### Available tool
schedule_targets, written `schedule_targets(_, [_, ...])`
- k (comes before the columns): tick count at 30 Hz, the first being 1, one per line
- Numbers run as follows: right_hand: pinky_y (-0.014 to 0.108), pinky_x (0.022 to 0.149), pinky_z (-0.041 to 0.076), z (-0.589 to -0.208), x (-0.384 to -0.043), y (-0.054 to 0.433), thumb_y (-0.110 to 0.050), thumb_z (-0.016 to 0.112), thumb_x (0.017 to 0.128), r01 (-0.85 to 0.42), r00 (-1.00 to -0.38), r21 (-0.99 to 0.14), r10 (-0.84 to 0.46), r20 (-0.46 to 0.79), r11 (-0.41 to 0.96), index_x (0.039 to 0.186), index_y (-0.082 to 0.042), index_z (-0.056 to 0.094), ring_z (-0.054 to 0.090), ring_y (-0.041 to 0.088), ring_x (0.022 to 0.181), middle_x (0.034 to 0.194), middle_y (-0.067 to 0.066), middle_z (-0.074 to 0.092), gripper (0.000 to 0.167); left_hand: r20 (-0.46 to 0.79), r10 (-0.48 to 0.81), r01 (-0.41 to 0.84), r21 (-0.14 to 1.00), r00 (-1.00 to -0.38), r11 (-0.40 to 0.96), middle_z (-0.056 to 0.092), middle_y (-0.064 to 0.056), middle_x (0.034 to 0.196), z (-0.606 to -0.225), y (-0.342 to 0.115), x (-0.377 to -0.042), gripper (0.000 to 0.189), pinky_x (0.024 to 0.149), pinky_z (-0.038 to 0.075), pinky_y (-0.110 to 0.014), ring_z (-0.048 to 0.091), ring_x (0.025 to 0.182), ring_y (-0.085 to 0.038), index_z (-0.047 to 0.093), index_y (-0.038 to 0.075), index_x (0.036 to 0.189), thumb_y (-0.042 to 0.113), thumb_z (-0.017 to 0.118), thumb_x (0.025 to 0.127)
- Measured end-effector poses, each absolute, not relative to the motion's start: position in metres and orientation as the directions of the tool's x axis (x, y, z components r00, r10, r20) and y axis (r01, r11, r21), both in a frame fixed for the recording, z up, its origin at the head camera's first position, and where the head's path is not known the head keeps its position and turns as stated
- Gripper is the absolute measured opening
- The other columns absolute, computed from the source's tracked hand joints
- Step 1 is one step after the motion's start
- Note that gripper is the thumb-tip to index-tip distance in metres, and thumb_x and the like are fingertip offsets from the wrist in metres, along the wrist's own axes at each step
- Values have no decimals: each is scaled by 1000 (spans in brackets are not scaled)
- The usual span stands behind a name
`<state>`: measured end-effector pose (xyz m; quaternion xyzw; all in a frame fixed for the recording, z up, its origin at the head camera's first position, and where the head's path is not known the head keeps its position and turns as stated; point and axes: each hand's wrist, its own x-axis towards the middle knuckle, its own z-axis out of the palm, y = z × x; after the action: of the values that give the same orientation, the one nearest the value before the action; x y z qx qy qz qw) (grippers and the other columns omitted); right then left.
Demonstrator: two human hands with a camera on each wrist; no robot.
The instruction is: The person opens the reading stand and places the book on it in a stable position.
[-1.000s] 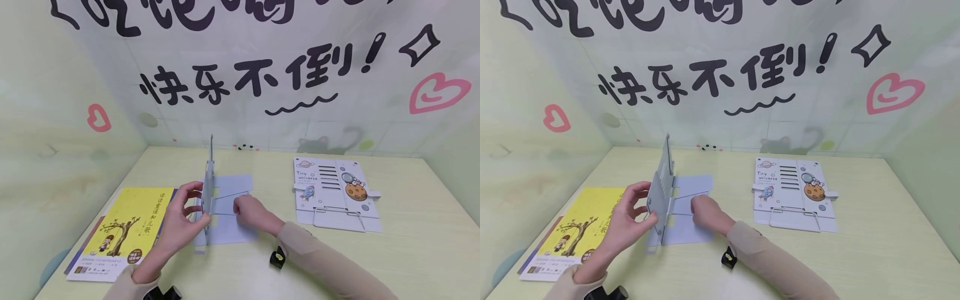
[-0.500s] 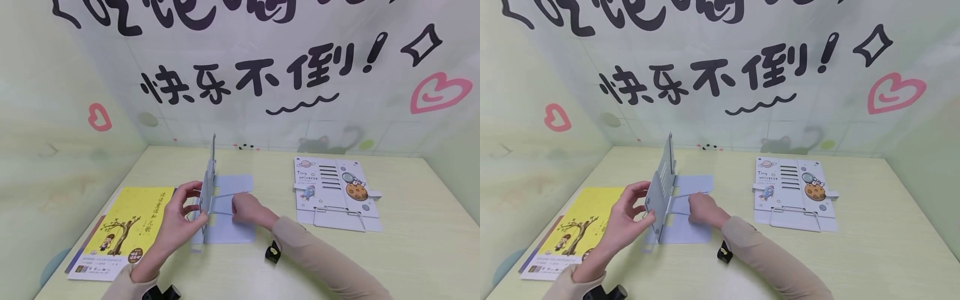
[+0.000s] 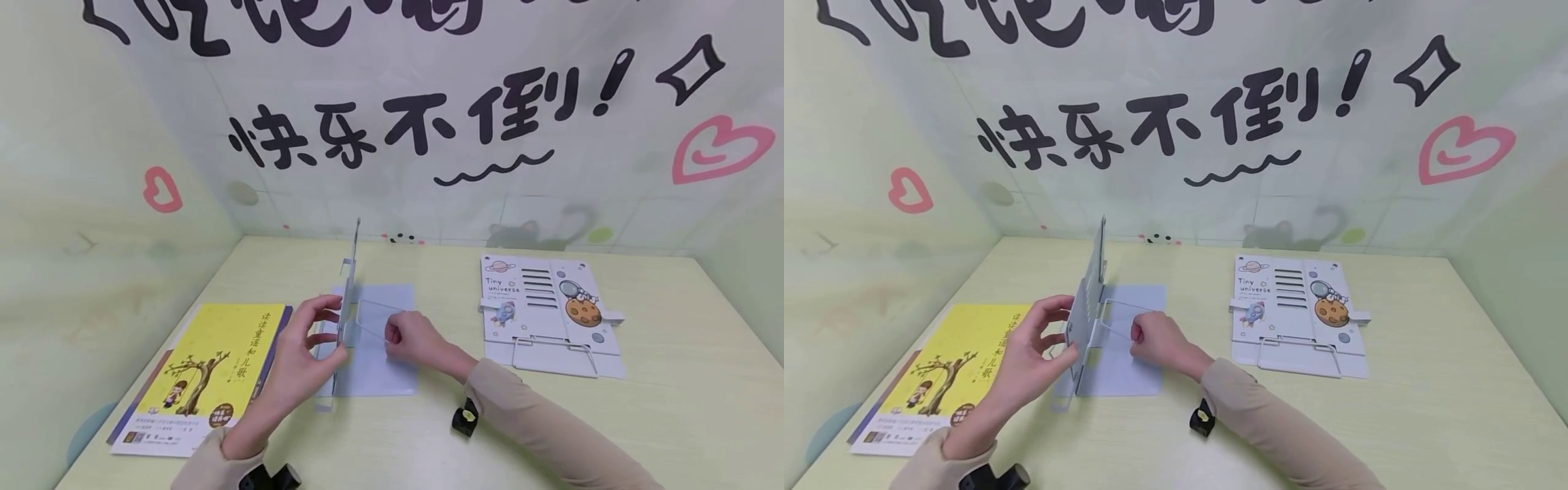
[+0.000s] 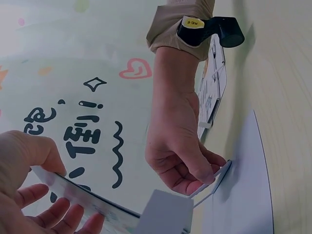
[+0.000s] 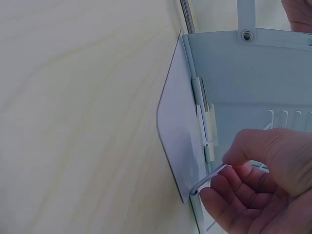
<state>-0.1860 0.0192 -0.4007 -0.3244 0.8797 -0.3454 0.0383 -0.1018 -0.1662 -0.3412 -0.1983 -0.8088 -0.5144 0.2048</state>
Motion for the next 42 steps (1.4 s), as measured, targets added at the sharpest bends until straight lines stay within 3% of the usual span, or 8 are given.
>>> schedule_targets(9, [17, 53, 39, -406, -187, 22, 2, 65, 70, -554, -785, -650, -587, 199, 520, 71, -4, 58, 46, 7, 58, 63, -3, 52, 10, 555, 156, 562, 707, -817, 430, 57, -8, 112, -344, -153, -104, 62, 67, 56, -33, 58, 92, -19, 54, 4, 120, -20, 61, 63])
schedule_targets(16, [16, 53, 40, -408, -187, 23, 3, 67, 71, -563, -778, -665, -586, 225, 491, 71, -5, 58, 46, 6, 58, 63, -3, 52, 12, 575, 188, 590, 671, -797, 450, 57, -10, 110, -347, -145, -105, 61, 64, 56, -33, 58, 90, -27, 55, 3, 118, -17, 62, 61])
schedule_targets(32, [16, 53, 41, -408, -189, 26, 3, 67, 73, -557, -774, -685, -592, 223, 470, 72, -3, 58, 47, 5, 58, 64, -1, 55, 11, 585, 209, 604, 639, -784, 476, 57, -10, 107, -348, -137, -107, 58, 63, 56, -33, 58, 90, -23, 56, 1, 115, -15, 60, 59])
schedule_targets(37, [17, 55, 43, -406, -187, 27, 2, 68, 76, -550, -776, -700, -589, 226, 455, 78, -2, 61, 48, 7, 61, 67, -1, 55, 9, 511, 258, 568, 677, -820, 467, 56, -9, 113, -344, -142, -108, 59, 67, 55, -33, 56, 93, -22, 52, 2, 121, -10, 68, 65])
schedule_targets(42, [18, 60, 47, -397, -175, 28, 2, 72, 75, -557, -754, -743, -602, 264, 371, 87, 3, 62, 52, 10, 65, 73, 6, 60, 16, 361, 326, 463, 820, -874, 335, 55, -18, 113, -329, -160, -126, 50, 78, 53, -34, 54, 98, -28, 49, -4, 122, -1, 70, 77])
